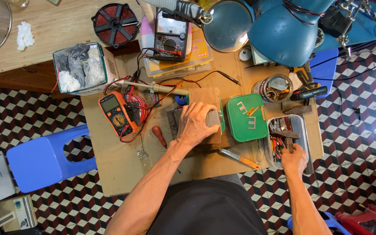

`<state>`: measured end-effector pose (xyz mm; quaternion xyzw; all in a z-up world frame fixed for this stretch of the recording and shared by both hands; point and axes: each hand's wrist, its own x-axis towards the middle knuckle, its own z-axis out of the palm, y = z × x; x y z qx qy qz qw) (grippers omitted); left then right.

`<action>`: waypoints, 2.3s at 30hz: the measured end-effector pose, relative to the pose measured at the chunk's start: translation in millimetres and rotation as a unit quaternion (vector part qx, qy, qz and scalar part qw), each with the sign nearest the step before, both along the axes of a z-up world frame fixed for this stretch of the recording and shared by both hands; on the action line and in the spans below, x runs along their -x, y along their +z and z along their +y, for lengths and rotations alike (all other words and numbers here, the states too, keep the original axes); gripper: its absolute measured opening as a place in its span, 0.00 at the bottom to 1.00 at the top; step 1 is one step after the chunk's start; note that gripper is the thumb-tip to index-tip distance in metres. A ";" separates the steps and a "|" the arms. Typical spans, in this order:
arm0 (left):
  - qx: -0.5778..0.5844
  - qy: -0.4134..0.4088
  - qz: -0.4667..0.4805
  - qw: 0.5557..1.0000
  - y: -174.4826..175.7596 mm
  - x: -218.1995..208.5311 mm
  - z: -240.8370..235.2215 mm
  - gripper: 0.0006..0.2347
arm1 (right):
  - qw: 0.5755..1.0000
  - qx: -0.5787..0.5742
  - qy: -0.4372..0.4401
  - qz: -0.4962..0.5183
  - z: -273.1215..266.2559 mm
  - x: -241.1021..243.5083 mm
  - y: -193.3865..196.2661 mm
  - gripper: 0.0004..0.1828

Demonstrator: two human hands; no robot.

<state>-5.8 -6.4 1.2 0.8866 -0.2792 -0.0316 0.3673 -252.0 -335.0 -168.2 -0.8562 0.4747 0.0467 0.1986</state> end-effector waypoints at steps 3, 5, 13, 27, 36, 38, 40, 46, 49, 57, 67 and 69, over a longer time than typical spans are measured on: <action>0.011 0.021 0.001 1.000 1.1 4.9 -1.2 0.18 | 0.997 -0.010 0.017 -0.073 22.2 -11.0 52.1 0.24; 0.016 0.030 0.000 0.999 0.7 9.1 -1.2 0.19 | 0.989 -0.105 -0.018 -0.106 53.9 -26.2 100.3 0.22; 0.057 0.023 0.007 0.998 -4.6 8.0 5.1 0.21 | 0.905 -0.172 0.245 -0.301 177.8 -133.6 220.3 0.20; 0.059 0.039 -0.003 0.998 -15.9 8.6 4.9 0.24 | 0.909 -0.073 0.311 -0.268 197.1 -149.2 223.3 0.20; 0.056 0.033 0.009 0.998 -9.8 9.9 4.4 0.22 | 0.912 -0.091 0.315 -0.247 204.5 -144.6 231.0 0.20; 0.063 0.031 -0.003 0.998 -7.0 11.4 5.0 0.21 | 0.915 -0.095 0.304 -0.249 200.2 -141.2 228.2 0.20; 0.066 0.027 -0.009 0.997 -6.8 11.5 6.4 0.24 | 0.913 -0.100 0.280 -0.280 194.4 -128.4 220.0 0.19; 0.011 0.037 -0.017 0.999 -8.7 9.1 21.6 0.22 | 0.968 0.052 0.127 -0.212 124.1 -51.6 165.7 0.21; 0.007 0.030 -0.028 0.999 -8.4 7.9 22.4 0.21 | 0.990 0.084 0.057 -0.097 77.6 -24.2 123.7 0.21; -0.039 0.052 0.019 0.998 -0.6 12.0 19.4 0.21 | 0.966 0.159 0.129 -0.160 57.7 -34.3 79.5 0.17; -0.043 0.056 0.063 0.996 24.5 18.5 18.1 0.32 | 0.946 0.065 0.254 -0.190 110.9 -179.0 70.7 0.16; -0.038 0.067 0.069 0.995 31.6 21.6 20.1 0.34 | 0.950 0.060 0.252 -0.177 112.8 -181.3 63.7 0.14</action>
